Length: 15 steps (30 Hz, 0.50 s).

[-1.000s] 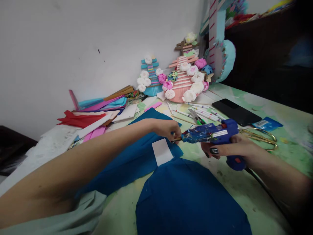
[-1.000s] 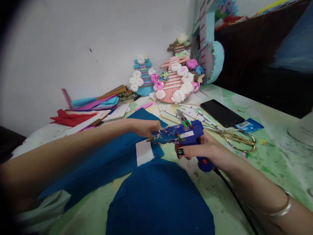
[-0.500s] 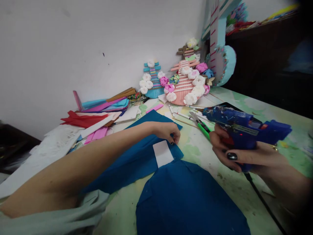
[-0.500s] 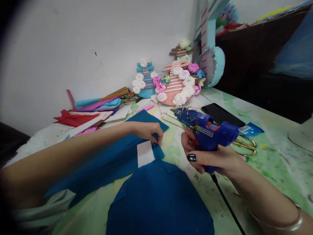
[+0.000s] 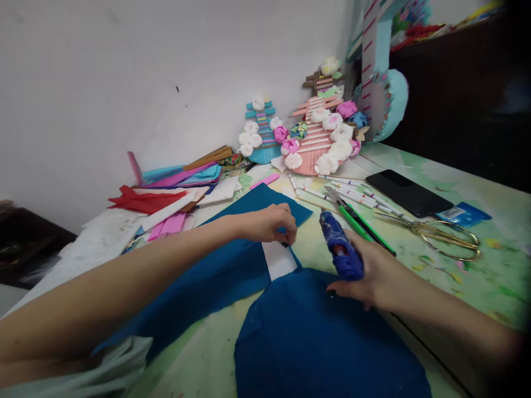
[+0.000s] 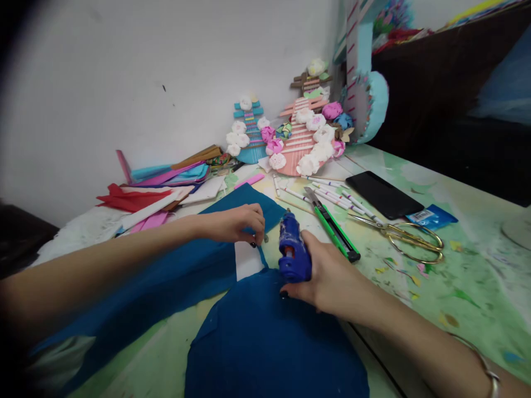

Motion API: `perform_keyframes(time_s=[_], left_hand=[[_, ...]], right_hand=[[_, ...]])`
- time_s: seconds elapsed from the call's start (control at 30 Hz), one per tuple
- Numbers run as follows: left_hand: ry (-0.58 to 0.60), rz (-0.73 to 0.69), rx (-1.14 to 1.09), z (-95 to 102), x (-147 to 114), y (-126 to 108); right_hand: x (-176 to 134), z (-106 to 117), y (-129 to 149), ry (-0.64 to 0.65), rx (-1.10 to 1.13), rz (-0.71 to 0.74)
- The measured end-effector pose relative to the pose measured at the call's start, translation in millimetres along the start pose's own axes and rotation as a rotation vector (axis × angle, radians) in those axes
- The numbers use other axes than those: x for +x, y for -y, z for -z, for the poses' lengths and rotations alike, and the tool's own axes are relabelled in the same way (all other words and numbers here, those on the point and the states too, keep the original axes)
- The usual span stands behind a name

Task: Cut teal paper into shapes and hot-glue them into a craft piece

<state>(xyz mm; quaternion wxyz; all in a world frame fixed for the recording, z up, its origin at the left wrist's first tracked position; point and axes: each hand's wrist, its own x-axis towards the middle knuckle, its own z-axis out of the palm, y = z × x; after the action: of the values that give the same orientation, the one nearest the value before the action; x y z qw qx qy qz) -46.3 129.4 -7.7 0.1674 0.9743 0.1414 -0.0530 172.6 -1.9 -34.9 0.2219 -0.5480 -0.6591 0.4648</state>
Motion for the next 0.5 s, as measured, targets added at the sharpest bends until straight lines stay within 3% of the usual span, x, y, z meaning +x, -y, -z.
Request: perform_keyframes(time_s=[0.1,0.23,0.5], left_hand=[[-0.045,-0.004,0.027,-7.1,-10,-3],[-0.103,-0.005,0.077,-17.2,-18,-7],[-0.198,-0.056,0.194,-32.9,-30,-5]], right_hand=[[2,-8,-3,0.026,-0.138,0.081],[6,-15,-7,-0.039,-0.287,0.159],[8,-17,-8,-0.001,-0.272,0.071]])
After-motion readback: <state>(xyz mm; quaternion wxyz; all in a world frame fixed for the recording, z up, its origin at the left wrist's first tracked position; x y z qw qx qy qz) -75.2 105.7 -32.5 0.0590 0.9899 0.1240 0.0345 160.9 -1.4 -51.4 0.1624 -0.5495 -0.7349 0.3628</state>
